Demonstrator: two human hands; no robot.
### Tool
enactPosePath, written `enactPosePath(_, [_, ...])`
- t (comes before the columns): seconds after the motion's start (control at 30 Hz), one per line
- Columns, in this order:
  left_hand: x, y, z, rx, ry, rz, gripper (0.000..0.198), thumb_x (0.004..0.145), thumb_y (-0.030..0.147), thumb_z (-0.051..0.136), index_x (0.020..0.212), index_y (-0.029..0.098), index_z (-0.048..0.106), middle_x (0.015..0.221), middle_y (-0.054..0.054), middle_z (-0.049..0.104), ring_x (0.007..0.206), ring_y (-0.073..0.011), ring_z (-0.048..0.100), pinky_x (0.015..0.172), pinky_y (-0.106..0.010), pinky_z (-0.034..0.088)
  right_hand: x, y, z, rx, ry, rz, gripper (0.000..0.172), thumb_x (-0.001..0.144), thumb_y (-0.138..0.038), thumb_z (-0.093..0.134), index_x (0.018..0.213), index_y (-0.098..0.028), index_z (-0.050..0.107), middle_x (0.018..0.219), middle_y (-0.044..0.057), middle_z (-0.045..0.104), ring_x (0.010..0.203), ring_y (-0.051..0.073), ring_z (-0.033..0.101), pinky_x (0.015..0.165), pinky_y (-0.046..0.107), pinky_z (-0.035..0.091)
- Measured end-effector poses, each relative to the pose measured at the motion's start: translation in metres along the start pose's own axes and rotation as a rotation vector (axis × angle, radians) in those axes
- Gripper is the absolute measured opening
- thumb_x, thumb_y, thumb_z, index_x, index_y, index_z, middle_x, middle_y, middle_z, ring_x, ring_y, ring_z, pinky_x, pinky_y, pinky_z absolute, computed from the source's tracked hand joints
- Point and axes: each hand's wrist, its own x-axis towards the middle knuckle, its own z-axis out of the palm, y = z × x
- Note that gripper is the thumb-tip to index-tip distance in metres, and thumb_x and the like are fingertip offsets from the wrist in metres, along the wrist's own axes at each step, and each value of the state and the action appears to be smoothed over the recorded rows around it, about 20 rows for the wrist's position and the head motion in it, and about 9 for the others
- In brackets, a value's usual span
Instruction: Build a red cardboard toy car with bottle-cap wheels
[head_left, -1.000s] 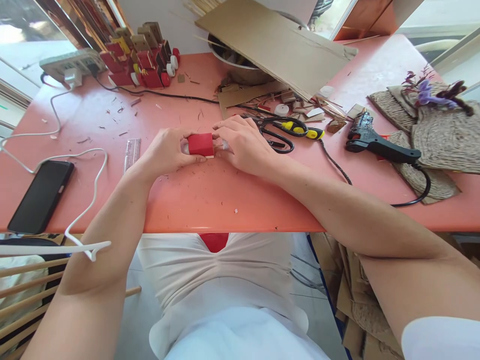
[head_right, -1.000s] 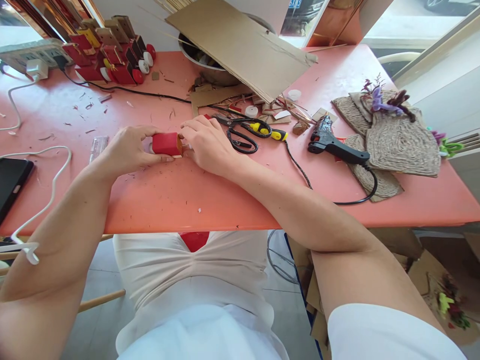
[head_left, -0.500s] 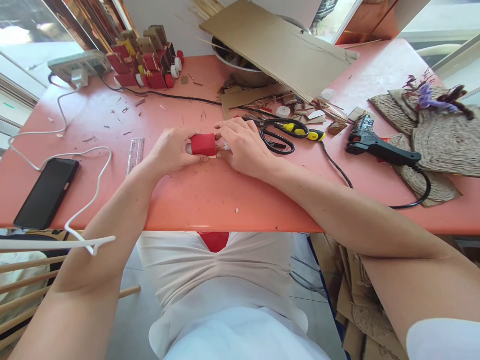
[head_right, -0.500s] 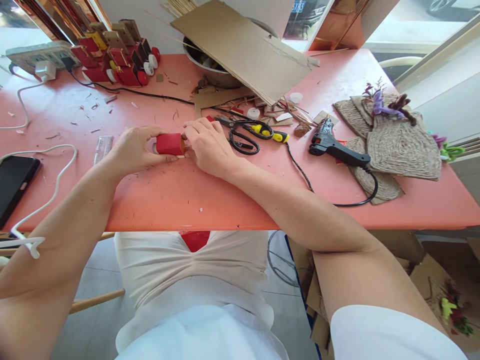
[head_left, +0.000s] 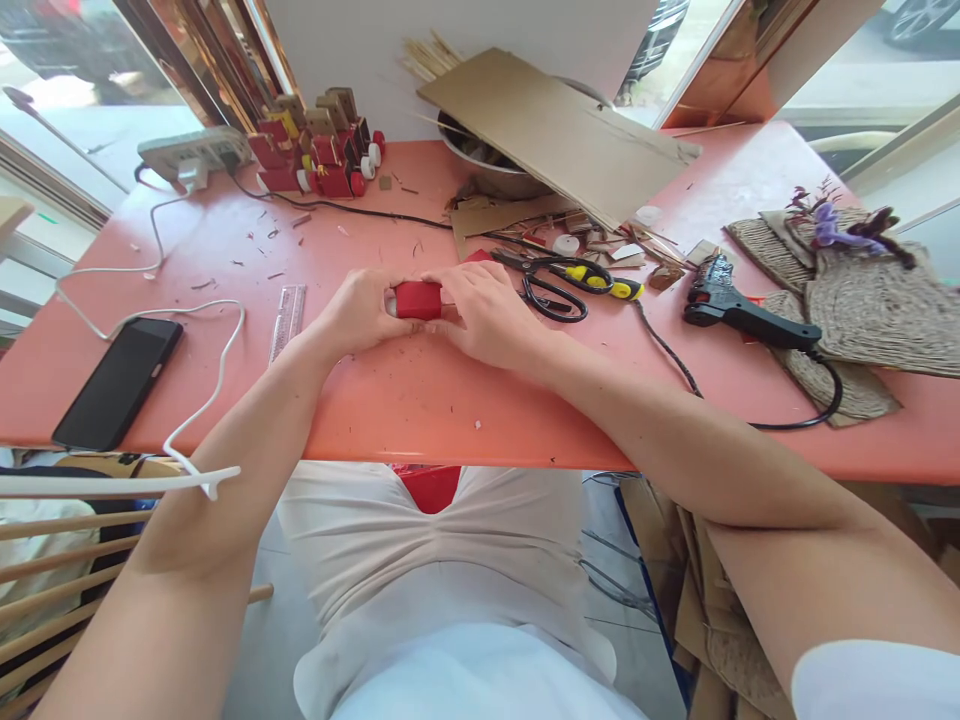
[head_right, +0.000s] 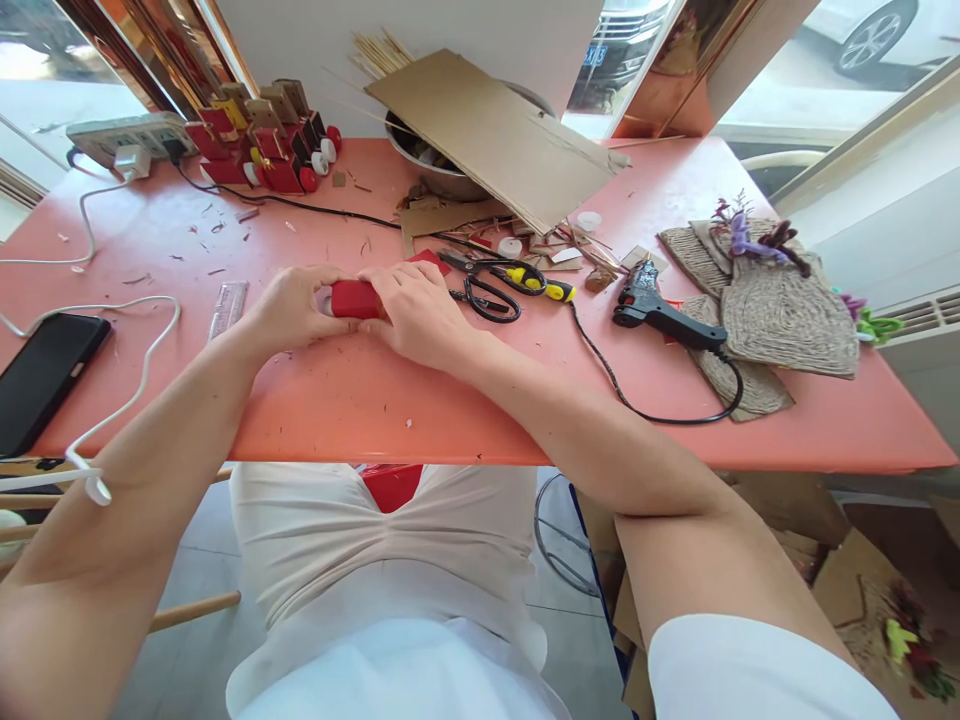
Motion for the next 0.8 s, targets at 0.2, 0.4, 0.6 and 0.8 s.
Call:
enactPosePath(0.2, [0.000,-0.002,-0.002,0.038,-0.010,-0.006,0.037,0.070,0.051,0.075,0.091,0.020,0.078,0.084,-0.001,0.073,0.082,-0.0215,0.062,0.078,-0.033,0.052,0.007,-0.004,0.002,0.014,0.014,0.039,0.044,0.098,-0.020,0.062,0.141,-0.011,0.066,0.141,0.021,0.074,0.134,0.038,0.063,0.117,0.055,0.040])
enactPosePath(0.4, [-0.004,-0.002,-0.004,0.278,-0.050,0.070,0.046,0.085,0.053,0.073,0.116,0.020,0.078,0.104,-0.010,0.079,0.099,-0.0328,0.073,0.096,-0.045,0.056,0.007,-0.006,0.001,0.001,0.001,0.025,0.049,0.098,-0.019,0.057,0.144,-0.006,0.064,0.142,0.024,0.073,0.136,0.038,0.062,0.119,0.056,0.038])
enactPosePath(0.6, [-0.009,-0.003,-0.002,0.462,-0.039,0.090,0.043,0.094,0.049,0.069,0.127,0.021,0.072,0.130,-0.018,0.077,0.126,-0.0409,0.070,0.116,-0.058,0.048,0.007,-0.009,0.002,-0.007,-0.007,0.037,0.049,0.101,-0.020,0.057,0.147,-0.004,0.063,0.142,0.024,0.073,0.138,0.036,0.061,0.121,0.054,0.039])
enactPosePath(0.8, [-0.009,0.004,-0.002,0.484,-0.039,0.030,0.055,0.092,0.049,0.070,0.138,0.019,0.070,0.136,-0.020,0.076,0.132,-0.0436,0.069,0.119,-0.060,0.047,0.002,-0.004,-0.009,-0.045,0.020,-0.007,0.051,0.101,-0.025,0.065,0.151,-0.015,0.063,0.148,0.020,0.071,0.142,0.036,0.060,0.121,0.056,0.042])
